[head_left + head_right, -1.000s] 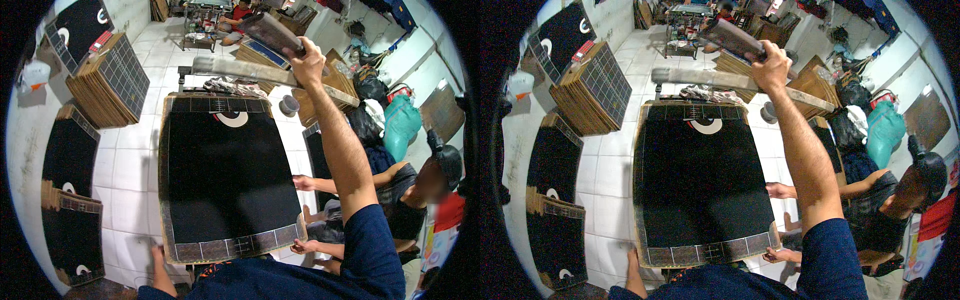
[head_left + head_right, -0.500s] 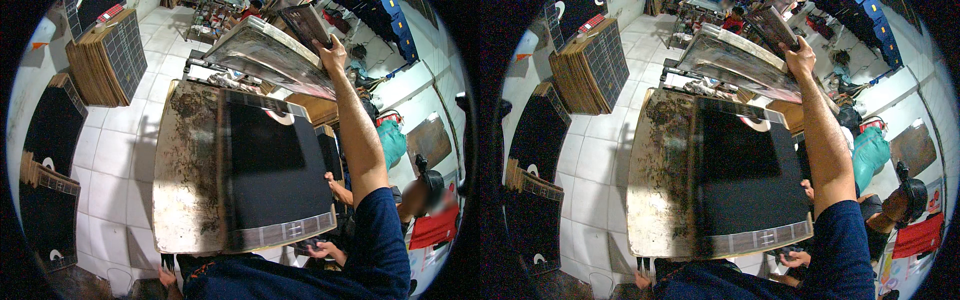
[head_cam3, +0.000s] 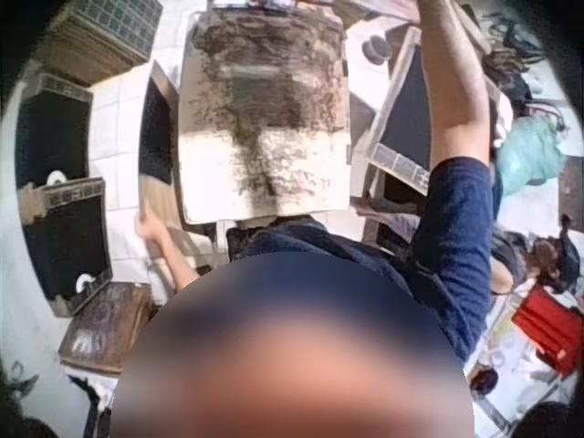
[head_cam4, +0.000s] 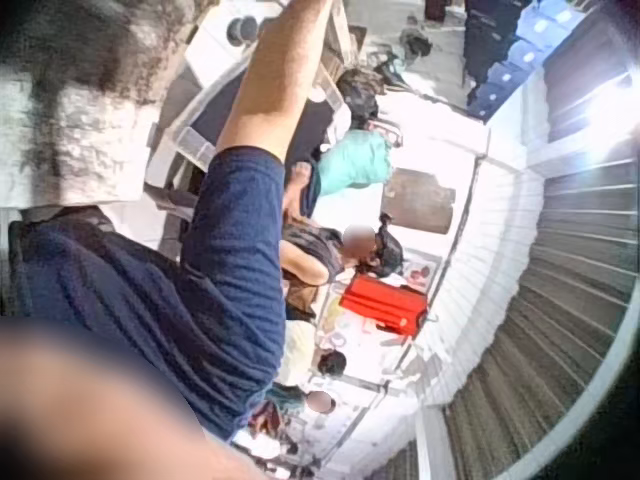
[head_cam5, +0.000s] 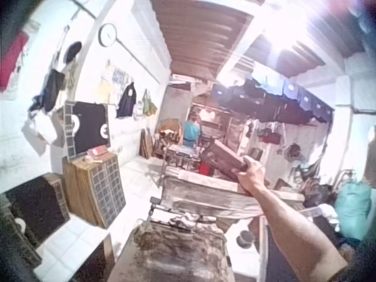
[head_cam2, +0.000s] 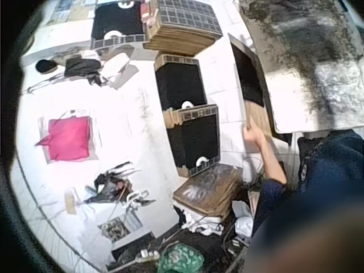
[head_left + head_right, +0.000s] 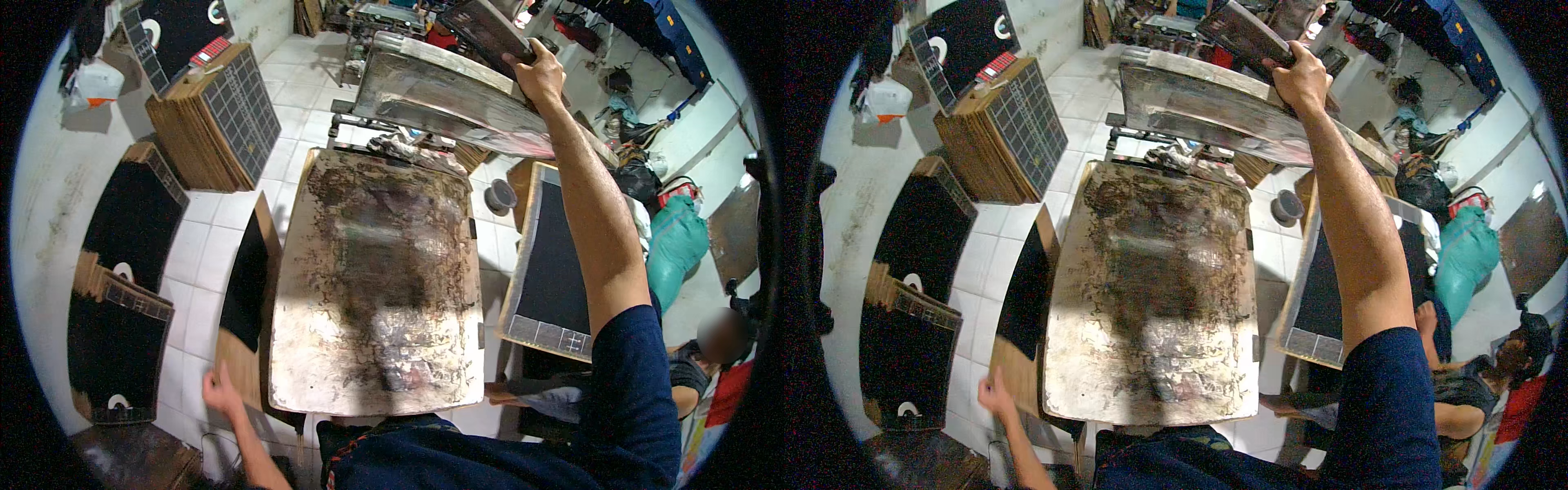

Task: The person repeatedly places a screen printing frame over a black t-shirt, uses a squeegee to press ink through the mesh, and lifts the frame to reveal a printed design. This cycle is performed multiple times on different shirts.

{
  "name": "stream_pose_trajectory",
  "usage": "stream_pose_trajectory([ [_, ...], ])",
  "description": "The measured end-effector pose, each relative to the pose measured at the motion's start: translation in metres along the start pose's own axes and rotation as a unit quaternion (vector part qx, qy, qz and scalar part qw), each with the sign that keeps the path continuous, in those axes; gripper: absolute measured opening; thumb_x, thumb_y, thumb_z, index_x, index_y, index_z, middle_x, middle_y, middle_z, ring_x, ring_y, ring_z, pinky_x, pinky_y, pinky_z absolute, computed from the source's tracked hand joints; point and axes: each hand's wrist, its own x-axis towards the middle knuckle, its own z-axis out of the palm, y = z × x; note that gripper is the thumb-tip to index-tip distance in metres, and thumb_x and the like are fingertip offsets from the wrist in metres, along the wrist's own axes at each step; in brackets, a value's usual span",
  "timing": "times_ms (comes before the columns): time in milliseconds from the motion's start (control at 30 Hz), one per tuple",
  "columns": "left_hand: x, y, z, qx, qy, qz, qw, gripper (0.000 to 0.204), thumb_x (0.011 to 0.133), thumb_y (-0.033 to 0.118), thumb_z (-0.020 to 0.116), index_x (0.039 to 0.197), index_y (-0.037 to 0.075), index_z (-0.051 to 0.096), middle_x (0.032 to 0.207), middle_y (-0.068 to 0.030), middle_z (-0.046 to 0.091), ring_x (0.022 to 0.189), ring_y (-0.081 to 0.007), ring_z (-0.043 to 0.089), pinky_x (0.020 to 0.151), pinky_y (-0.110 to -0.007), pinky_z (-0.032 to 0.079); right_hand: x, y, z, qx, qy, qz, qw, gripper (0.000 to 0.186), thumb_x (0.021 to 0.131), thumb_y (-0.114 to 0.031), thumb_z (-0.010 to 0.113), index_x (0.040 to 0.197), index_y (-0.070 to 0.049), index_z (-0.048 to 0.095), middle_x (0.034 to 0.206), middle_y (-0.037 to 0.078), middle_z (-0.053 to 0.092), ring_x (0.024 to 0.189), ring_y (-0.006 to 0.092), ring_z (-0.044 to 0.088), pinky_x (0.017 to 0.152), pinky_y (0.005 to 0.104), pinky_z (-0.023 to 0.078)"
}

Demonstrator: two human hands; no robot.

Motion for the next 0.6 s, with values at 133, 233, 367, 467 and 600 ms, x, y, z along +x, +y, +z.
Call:
stream_pose_trajectory([
  [133, 0.028, 0.153, 0.011, -0.126, 0.129, 0.131, 0.975, 0.028, 0.086, 0.014, 0.084, 0.09, -0.009, 0.068, 0.082, -0.017, 0.066, 0.076, -0.0314, 0.06, 0.072, -0.042, 0.05, -0.013, -0.01, -0.005, -0.005, 0.021, -0.009, 1.0, 0.053, 0.087, -0.043, 0.082, 0.133, -0.02, 0.069, 0.116, 0.013, 0.075, 0.118, 0.0323, 0.067, 0.102, 0.0512, 0.046],
  [233, 0.002, 0.233, -0.038, -0.138, 0.15, 0.215, 0.955, 0.024, 0.085, 0.007, 0.084, 0.089, -0.009, 0.067, 0.078, -0.0156, 0.062, 0.072, -0.0315, 0.058, 0.068, -0.042, 0.048, -0.024, -0.013, -0.011, 0.011, 0.006, -0.007, 1.0, 0.058, 0.084, -0.038, 0.084, 0.136, -0.02, 0.066, 0.129, 0.007, 0.071, 0.126, 0.0295, 0.061, 0.106, 0.0505, 0.042],
  [367, -0.088, 0.294, -0.092, -0.128, 0.157, 0.327, 0.923, 0.018, 0.085, -0.001, 0.08, 0.077, -0.003, 0.064, 0.074, -0.0133, 0.058, 0.069, -0.0302, 0.056, 0.065, -0.041, 0.046, -0.032, -0.016, -0.013, 0.007, -0.008, -0.007, 1.0, 0.06, 0.084, -0.038, 0.084, 0.138, -0.021, 0.064, 0.133, 0.006, 0.069, 0.13, 0.028, 0.059, 0.108, 0.0527, 0.042],
  [467, -0.189, 0.321, -0.092, -0.13, 0.117, 0.431, 0.885, 0.018, 0.084, 0.0, 0.077, 0.074, 0.002, 0.063, 0.072, -0.0099, 0.055, 0.07, -0.0298, 0.056, 0.066, -0.042, 0.048, -0.029, -0.019, -0.015, 0.011, -0.023, -0.013, 1.0, 0.061, 0.084, -0.039, 0.084, 0.139, -0.021, 0.063, 0.133, 0.006, 0.069, 0.128, 0.0274, 0.061, 0.107, 0.0536, 0.043],
  [600, -0.344, 0.331, -0.064, -0.076, -0.049, 0.566, 0.82, 0.049, 0.058, 0.017, 0.073, 0.106, 0.006, 0.075, 0.1, -0.0109, 0.069, 0.107, -0.0323, 0.066, 0.095, -0.05, 0.052, -0.022, -0.018, -0.016, 0.018, -0.03, -0.012, 0.999, 0.059, 0.086, -0.036, 0.083, 0.139, -0.022, 0.063, 0.133, 0.006, 0.069, 0.127, 0.0282, 0.062, 0.103, 0.0537, 0.045],
])
